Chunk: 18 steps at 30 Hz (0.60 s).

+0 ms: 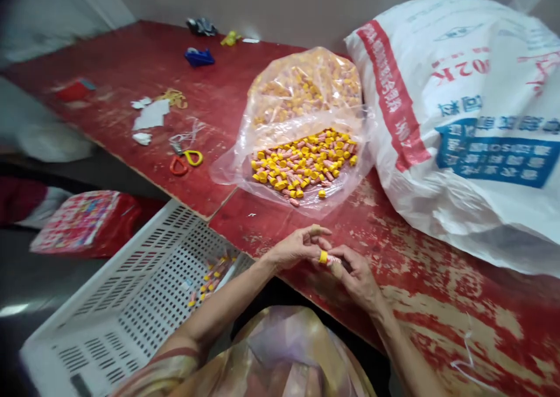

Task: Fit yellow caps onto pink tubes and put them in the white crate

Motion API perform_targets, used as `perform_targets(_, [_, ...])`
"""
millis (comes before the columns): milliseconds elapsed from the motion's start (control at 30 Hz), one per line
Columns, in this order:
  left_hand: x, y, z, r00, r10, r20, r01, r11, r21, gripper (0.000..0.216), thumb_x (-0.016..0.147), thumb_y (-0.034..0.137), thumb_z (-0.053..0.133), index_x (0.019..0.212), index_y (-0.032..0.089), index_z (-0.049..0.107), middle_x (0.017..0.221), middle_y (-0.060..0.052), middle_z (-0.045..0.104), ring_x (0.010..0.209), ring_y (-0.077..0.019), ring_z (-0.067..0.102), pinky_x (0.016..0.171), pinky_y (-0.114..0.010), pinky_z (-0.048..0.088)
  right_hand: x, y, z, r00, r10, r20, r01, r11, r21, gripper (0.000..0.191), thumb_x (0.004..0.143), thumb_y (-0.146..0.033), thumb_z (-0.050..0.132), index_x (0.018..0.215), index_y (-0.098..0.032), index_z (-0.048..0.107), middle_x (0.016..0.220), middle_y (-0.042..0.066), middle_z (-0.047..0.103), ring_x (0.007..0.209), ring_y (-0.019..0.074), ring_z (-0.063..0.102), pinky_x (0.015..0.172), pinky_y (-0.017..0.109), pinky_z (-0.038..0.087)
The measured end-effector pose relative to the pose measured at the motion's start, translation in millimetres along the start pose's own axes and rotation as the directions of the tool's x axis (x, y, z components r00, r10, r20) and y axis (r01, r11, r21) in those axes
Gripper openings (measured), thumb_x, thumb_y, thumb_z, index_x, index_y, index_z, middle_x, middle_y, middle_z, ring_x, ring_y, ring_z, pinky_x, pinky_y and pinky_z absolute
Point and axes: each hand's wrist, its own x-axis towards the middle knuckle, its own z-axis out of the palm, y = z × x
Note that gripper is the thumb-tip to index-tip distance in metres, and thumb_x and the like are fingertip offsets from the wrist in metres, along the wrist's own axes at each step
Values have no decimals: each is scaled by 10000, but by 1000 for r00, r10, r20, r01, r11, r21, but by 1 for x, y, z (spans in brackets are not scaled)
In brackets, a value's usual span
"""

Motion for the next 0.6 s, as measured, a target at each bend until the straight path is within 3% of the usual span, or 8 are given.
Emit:
perform_targets(100, [-1,-8,4,995,72,-64,-85,966,-246,481,507,94,653,984,152,628,925,-49,652,758,-125,617,685,-235,477,3,1,3,995,-102,-9,100,989,-108,158,897,-292,549,1015,-208,612,896,13,637,784,127,617,689,191,485])
perform_targets(267, [0,-10,4,991,131,34,-103,894,-435,404,562,179,588,953,125,672,940,-99,663,825,-185,609,748,-303,457,10,0,-2,978,-193,77,205,957,-206,157,912,-274,532,1036,-199,593,931,34,641,831,136,633,721,192,507])
perform_targets(333, [1,-9,3,996,86,10,-74,907,-415,353,683,338,563,929,108,669,895,-112,664,796,-192,605,727,-314,449,10,-3,1,959,-222,175,259,938,-229,168,924,-263,500,1050,-191,586,914,43,645,804,136,637,693,191,514])
perform_targets(433, [4,-15,6,995,-76,-71,50,947,-316,619,868,595,271,840,106,650,746,-90,637,617,-145,552,616,-273,404,4,-8,12,895,-332,300,405,885,-229,203,934,-254,471,1099,-184,568,950,61,655,847,146,650,720,196,529])
perform_targets(500, [6,-23,10,982,-140,-128,105,963,-247,742,890,631,122,796,107,637,663,-66,597,531,-117,493,567,-249,370,-2,-7,20,862,-383,331,467,853,-231,225,939,-265,468,1125,-176,558,1021,84,651,927,162,649,757,200,536])
perform_targets(600, [4,-33,13,955,-148,-256,110,981,-157,778,882,654,107,823,99,649,560,-26,513,464,-107,429,506,-237,334,-9,1,29,849,-411,333,503,822,-267,255,942,-273,470,1154,-161,555,1193,119,594,1115,207,585,848,234,530])
